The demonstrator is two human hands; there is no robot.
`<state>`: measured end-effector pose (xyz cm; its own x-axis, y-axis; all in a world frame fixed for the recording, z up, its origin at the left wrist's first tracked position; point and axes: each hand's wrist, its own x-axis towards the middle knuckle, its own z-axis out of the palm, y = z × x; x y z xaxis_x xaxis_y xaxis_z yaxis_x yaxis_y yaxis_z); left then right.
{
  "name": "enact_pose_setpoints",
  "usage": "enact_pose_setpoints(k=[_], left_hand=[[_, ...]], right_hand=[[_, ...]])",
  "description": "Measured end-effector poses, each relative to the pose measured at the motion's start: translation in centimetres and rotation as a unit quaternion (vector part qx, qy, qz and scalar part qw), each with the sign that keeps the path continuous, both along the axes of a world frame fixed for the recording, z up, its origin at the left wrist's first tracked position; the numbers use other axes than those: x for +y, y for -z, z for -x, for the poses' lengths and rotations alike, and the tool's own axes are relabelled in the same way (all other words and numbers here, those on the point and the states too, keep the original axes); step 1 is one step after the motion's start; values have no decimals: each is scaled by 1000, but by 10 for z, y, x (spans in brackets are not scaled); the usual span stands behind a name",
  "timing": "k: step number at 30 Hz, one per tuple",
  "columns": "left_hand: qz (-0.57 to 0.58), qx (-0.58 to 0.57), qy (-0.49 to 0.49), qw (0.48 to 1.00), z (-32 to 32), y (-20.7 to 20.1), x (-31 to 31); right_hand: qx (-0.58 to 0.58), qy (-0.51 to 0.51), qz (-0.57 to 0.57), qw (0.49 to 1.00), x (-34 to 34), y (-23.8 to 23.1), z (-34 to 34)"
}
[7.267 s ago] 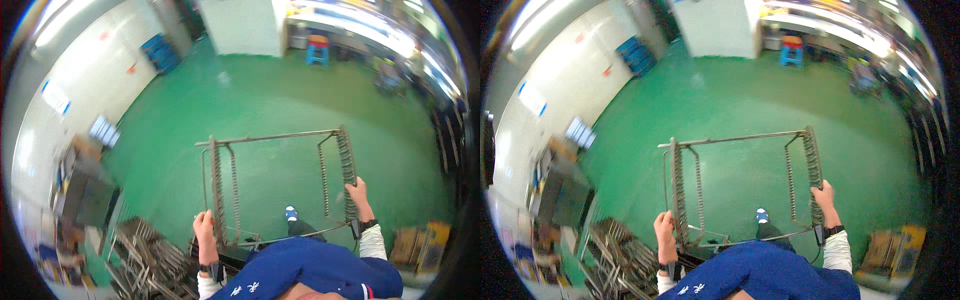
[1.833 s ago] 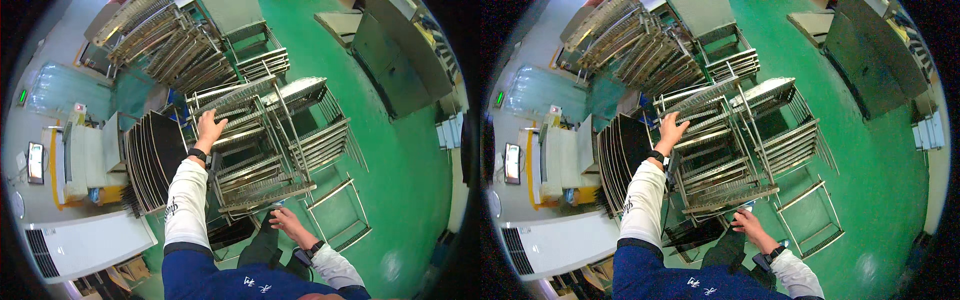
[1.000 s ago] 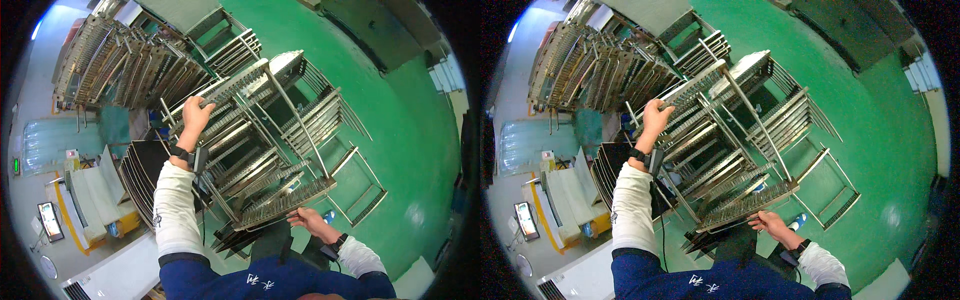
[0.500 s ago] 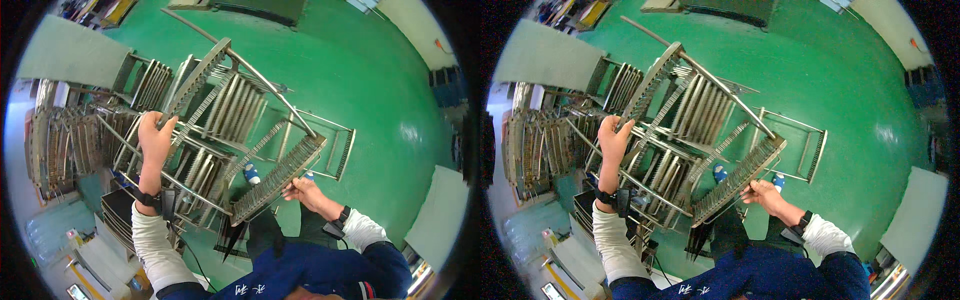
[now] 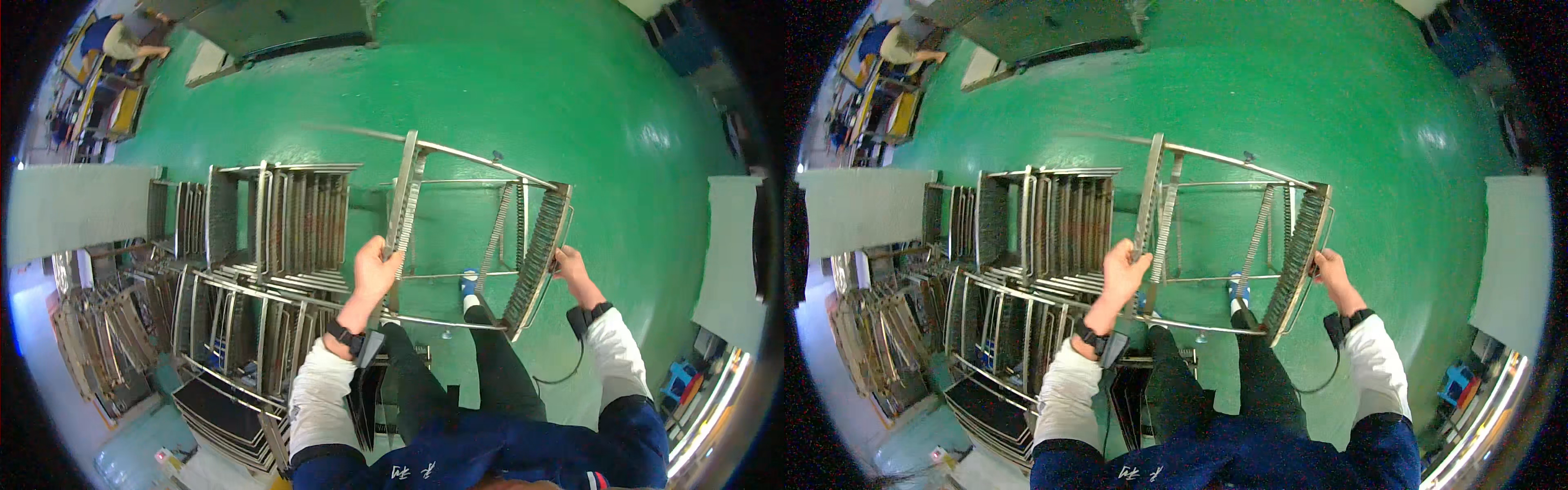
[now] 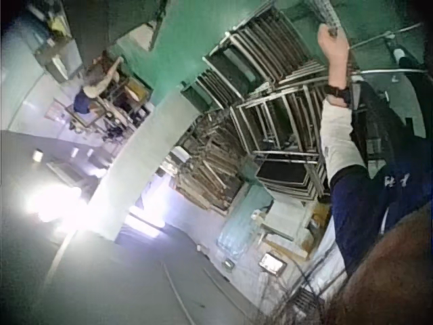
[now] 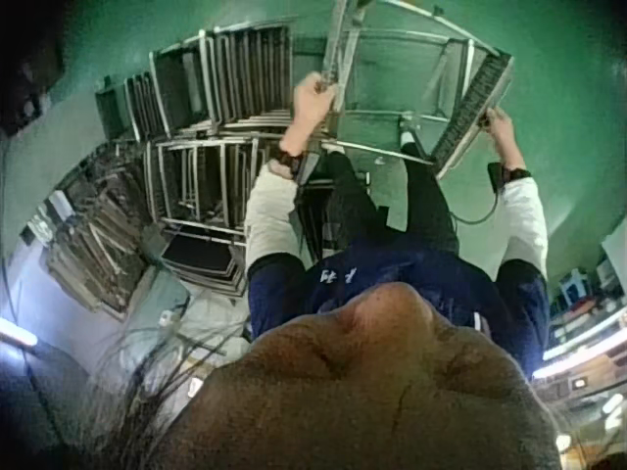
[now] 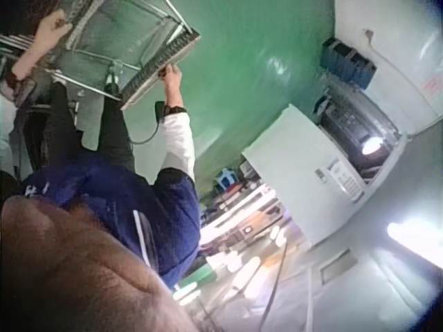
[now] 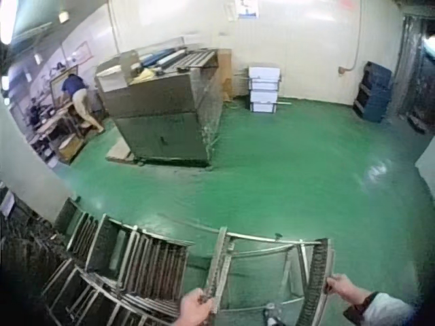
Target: Organizes and stacks metal racks in a fabrication floor area.
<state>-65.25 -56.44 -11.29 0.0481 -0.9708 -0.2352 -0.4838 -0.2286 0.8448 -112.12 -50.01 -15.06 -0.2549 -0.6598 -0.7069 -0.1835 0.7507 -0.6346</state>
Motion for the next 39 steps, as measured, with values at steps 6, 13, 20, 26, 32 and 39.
enact_pose_setpoints(k=[6,13,20,26,32,39], left_hand=[[-25,-46,-26,998,18,97,38],[-68,-28,-96,993,-22,188,69],[-126,-178,-61,974,-10,174,57],[-119,-215,-61,967,-14,192,46],[-122,-263,-67,955,3,212,58],[-174,-259,-89,946,33,208,52]], right_hand=[[60,-41,-151,986,-24,67,55],[94,-95,-97,986,-67,140,31],[135,-107,-102,980,-59,169,63],[175,-136,-78,972,-70,199,65],[229,-178,-77,954,-33,232,109],[202,-163,-145,955,-39,230,117]])
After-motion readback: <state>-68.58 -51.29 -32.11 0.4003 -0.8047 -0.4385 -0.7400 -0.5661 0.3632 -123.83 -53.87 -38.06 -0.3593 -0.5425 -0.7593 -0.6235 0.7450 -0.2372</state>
